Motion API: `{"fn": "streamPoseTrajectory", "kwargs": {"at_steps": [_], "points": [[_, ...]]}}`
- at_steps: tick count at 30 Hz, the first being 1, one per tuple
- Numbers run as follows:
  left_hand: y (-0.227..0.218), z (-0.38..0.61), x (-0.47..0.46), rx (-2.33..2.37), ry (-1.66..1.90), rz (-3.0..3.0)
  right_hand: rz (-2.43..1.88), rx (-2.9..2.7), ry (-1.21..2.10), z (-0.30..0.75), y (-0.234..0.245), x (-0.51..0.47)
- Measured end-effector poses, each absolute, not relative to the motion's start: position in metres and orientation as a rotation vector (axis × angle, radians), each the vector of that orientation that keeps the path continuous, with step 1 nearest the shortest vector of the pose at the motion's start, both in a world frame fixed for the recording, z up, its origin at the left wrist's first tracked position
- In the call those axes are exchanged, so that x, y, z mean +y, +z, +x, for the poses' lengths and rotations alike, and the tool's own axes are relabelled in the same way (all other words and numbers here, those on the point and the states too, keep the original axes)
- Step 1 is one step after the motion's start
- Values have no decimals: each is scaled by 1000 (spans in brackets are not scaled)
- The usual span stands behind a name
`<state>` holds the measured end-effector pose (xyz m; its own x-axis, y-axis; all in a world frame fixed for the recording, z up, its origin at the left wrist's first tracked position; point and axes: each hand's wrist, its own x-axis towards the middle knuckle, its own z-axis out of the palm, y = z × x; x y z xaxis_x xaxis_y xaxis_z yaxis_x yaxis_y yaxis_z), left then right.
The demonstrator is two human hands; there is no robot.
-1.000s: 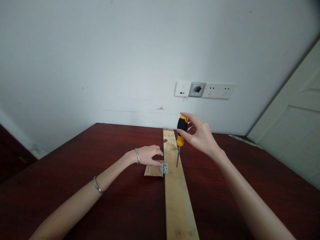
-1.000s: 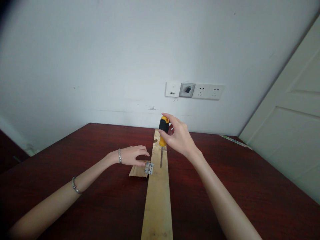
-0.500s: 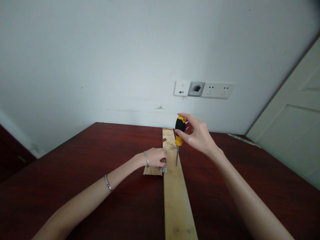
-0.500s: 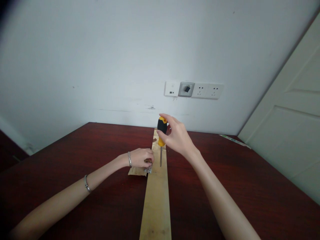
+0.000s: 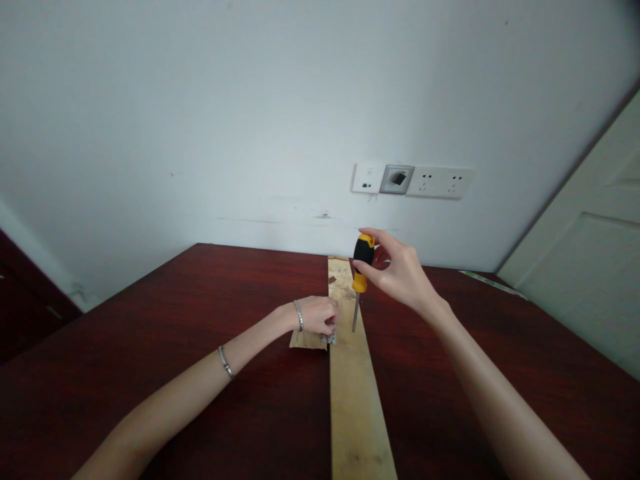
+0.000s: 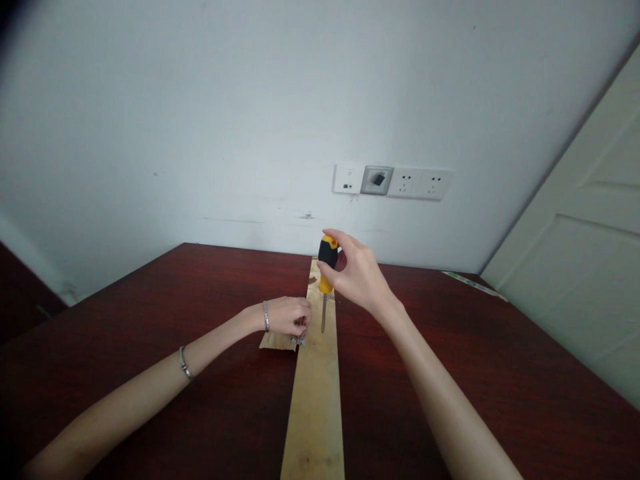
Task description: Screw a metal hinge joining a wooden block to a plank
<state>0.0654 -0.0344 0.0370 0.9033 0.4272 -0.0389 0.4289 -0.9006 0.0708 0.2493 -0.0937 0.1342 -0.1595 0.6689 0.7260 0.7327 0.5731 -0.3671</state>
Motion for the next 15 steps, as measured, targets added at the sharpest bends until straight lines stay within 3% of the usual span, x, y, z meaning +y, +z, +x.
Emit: {"fn": "streamPoseTrajectory", "kwargs": {"at_steps": [15], "points": [[36, 64, -31, 682, 18, 2909, -1145, -1881, -98, 250, 130, -92]]}}
